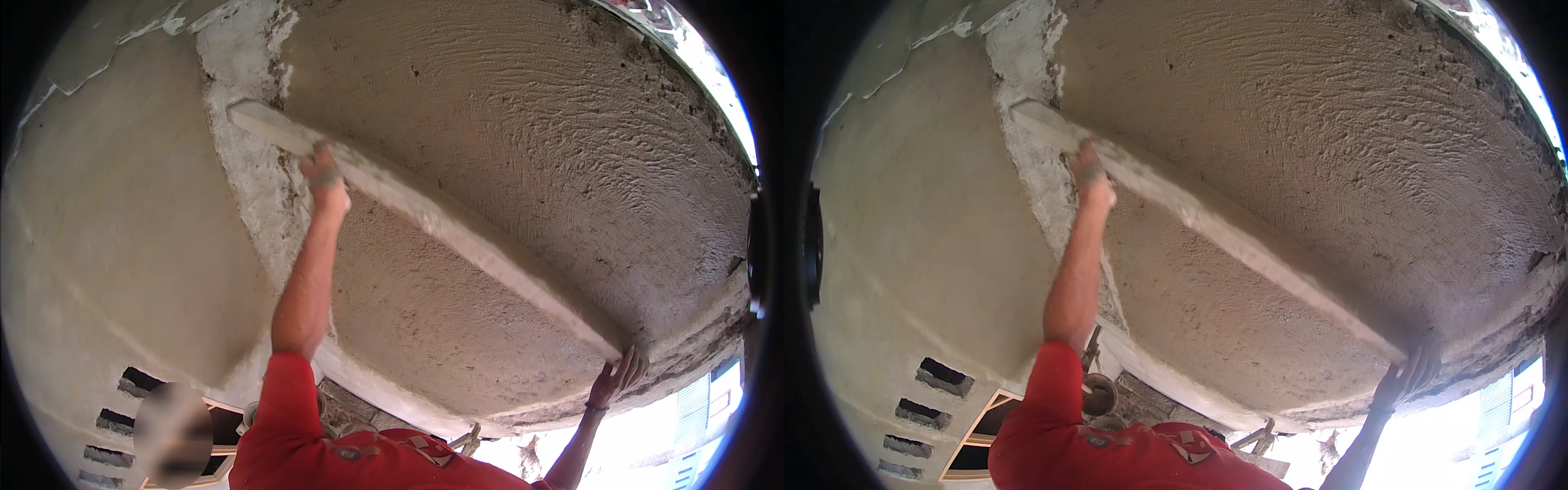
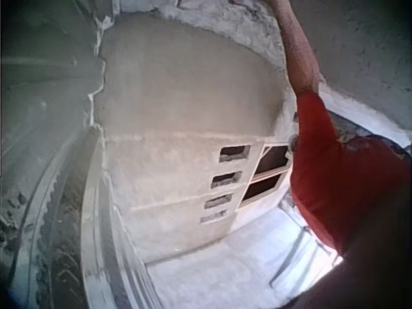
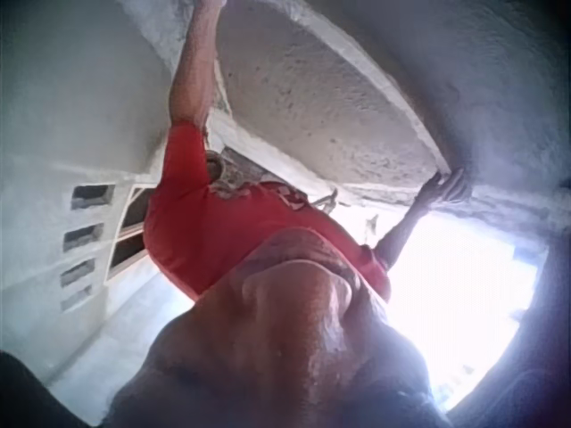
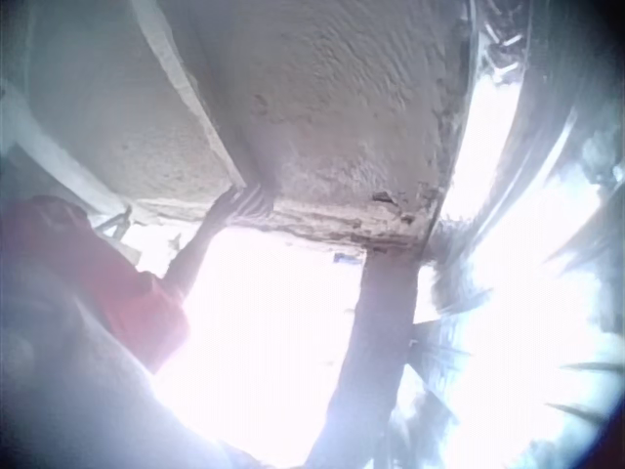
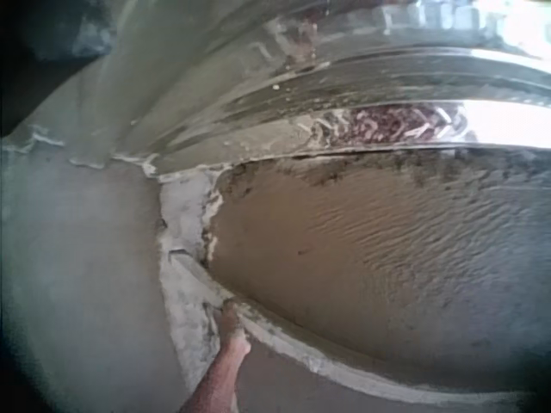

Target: The person applies wet plaster from a bucket onto a wall using a trowel and then smooths it using a wooden board.

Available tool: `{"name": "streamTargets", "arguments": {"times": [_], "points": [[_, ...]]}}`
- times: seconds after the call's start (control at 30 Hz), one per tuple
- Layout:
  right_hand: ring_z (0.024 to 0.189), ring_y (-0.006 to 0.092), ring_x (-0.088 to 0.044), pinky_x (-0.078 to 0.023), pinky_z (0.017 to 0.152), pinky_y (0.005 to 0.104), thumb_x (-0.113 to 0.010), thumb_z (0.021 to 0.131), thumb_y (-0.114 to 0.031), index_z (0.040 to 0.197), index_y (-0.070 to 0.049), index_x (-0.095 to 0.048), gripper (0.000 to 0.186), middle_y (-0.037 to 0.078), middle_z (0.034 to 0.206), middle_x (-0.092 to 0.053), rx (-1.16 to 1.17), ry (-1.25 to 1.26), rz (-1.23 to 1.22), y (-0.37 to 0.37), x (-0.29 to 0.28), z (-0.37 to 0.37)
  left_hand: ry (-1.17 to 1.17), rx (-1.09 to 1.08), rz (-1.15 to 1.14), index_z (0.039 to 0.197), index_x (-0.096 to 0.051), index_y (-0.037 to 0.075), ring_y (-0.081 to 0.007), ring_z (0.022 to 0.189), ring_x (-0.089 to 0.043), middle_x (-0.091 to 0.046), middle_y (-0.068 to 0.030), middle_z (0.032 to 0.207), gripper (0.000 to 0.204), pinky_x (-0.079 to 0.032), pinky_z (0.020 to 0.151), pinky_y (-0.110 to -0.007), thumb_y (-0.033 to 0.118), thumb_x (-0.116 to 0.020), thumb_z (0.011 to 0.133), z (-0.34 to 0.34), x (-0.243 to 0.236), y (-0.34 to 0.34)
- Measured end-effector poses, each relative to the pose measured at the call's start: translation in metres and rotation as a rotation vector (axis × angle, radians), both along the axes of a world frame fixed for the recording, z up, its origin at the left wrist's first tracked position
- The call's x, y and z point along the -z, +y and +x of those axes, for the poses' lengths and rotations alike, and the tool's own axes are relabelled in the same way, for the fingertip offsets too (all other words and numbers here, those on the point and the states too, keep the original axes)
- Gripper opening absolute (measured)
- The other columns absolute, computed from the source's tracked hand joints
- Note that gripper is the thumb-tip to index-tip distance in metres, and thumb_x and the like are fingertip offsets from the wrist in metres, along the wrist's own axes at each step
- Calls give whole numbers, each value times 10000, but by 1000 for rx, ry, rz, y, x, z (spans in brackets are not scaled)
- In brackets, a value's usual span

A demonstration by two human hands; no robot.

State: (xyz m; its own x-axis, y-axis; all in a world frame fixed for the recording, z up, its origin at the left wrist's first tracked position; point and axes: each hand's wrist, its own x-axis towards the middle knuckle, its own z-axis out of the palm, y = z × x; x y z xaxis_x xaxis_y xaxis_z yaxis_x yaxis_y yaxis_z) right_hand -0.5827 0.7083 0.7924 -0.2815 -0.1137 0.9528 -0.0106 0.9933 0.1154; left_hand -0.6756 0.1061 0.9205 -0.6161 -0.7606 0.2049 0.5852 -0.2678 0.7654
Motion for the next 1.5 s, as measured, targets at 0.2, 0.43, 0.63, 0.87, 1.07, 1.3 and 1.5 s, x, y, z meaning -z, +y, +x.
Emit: {"name": "streamTargets", "arguments": {"times": [0.2,0.43,0.63,0.87,1.07,1.3,1.5], "points": [[1124,342,-454,-327,986,525,-647,780,-193,1270,-69,-501,526,128,1178,-544,-60,-14,-10,-41,-75,-16,-2,-17,-99,1189,-367,7,-219,830,-582,-534,-160,1036,528,-485,506,-326,428,-493,897,-16,-90,-75],[1139,337,-446,-330,988,507,-664,742,-139,1236,-89,-520,517,115,1172,-546,28,-133,74,10,-62,7,-174,61,-112,932,-461,32,-127,480,-540,-581,-110,727,211,-400,329,-210,239,-420,936,23,-77,8],[1213,340,-406,-314,1016,526,-638,759,-118,1232,-89,-502,493,110,1245,-507,60,-158,-29,112,27,23,-207,197,-4,1287,-288,69,-189,895,-575,-533,-138,1047,530,-475,397,-235,366,-503,904,44,21,126],[1170,348,-447,-330,996,527,-620,803,-144,1267,-98,-486,486,130,1225,-520,157,-24,8,83,-51,2,-43,161,-137,1205,-257,-48,-89,423,-442,-508,-160,853,482,-360,285,-190,291,-466,933,30,-84,87],[1133,323,-481,-355,963,489,-578,867,-266,1301,-133,-488,463,135,1190,-544,143,104,27,45,-174,-18,3,31,-235,1028,-481,9,-211,551,-567,-580,-135,783,400,-417,377,-271,390,-493,909,12,-206,10],[1152,251,-466,-336,1007,443,-638,803,-168,1275,-189,-509,490,54,1218,-547,-13,89,66,31,-246,-30,-4,63,-280,1153,-446,11,-302,668,-601,-554,-197,977,511,-452,429,-282,432,-521,874,-6,-253,-53],[1151,289,-457,-319,1002,495,-622,791,-193,1270,-176,-497,495,75,1199,-550,76,0,63,42,-196,-9,-6,66,-267,1059,-470,12,-244,575,-566,-567,-164,841,447,-453,405,-272,427,-502,896,13,-206,-4]]}}
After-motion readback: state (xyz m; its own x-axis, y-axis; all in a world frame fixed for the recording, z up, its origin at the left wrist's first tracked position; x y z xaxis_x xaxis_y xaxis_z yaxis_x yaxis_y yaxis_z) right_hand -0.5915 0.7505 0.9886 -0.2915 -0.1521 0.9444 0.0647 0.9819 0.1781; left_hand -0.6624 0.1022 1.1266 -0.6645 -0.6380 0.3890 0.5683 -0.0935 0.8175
